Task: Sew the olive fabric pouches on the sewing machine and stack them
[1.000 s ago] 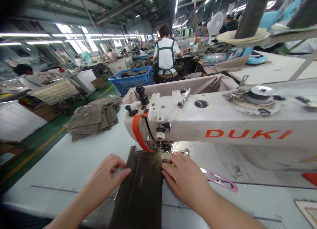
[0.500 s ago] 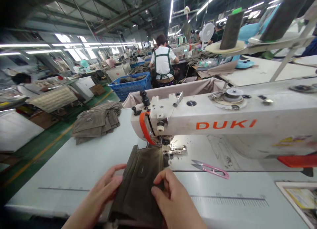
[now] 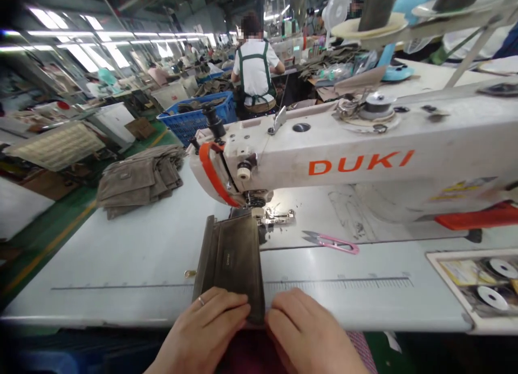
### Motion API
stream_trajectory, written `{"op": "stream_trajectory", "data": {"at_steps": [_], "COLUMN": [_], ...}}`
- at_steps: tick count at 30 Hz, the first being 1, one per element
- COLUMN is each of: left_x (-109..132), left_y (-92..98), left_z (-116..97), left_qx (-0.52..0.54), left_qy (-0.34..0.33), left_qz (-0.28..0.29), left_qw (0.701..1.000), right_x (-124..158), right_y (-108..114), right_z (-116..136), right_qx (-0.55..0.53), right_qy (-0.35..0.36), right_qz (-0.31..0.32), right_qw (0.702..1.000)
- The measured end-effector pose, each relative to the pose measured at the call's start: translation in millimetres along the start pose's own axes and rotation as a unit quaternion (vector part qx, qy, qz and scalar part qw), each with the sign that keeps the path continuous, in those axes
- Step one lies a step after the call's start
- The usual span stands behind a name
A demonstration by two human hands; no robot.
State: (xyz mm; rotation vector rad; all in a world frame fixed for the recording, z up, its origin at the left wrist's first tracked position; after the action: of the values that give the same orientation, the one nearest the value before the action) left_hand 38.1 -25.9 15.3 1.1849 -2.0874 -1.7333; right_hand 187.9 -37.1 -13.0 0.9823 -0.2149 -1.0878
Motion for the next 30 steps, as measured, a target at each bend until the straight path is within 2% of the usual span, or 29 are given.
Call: {"op": "stream_trajectory", "data": {"at_steps": [5,9,12,13,15,18,23,25,30], "left_x": [-4,-4,-4,-3,-4,-5,-2,-2,-4], "left_y": [-1.0,-0.2,21.4,29.1,36.2,23.8,-1.3,-2.9,1.8], "left_z": [-5,-2,8,8,2,-11,-8,-6,-8], "left_qx": [-0.039,-0.038,0.002,-0.001,-0.021,-0.036,-0.035,-0.033,-0.038], "left_qy": [0.001,0.024,0.088,0.089,0.045,-0.053,-0.070,-0.074,-0.104], "left_qz": [0.021,0.020,-0.051,-0.080,-0.112,-0.092,-0.049,-0.051,-0.090], "left_qw": [0.999,0.999,0.995,0.993,0.992,0.994,0.996,0.995,0.990], "right_x": [-4,-3,-3,-3,-4,-6,-6,-5,-8], "right_y": [-2,0,1,1,0,-2,-4,-3,-4], "right_z": [5,9,12,14,16,17,16,17,19], "right_qx": [0.042,0.047,0.051,0.051,0.050,0.052,0.075,0.083,0.086], "right_qy": [0.066,0.098,0.127,0.139,0.159,0.166,0.174,0.180,0.167], "right_qz": [-0.061,-0.071,-0.084,-0.097,-0.118,-0.130,-0.127,-0.139,-0.118], "right_qw": [0.995,0.992,0.987,0.984,0.979,0.976,0.974,0.970,0.975]}}
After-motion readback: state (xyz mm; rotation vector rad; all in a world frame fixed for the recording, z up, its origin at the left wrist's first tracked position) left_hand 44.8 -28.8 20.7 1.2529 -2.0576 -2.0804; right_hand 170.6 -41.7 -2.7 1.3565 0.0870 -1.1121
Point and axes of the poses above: each hand's wrist, its own x-axis away from the middle knuckle, its own y-axis out of the back of the hand, z = x × y, the point moved 6 cm from there along -x, towards the middle knuckle, and after that the axes turned 3 degrees about -z, right-handed, at the moved point
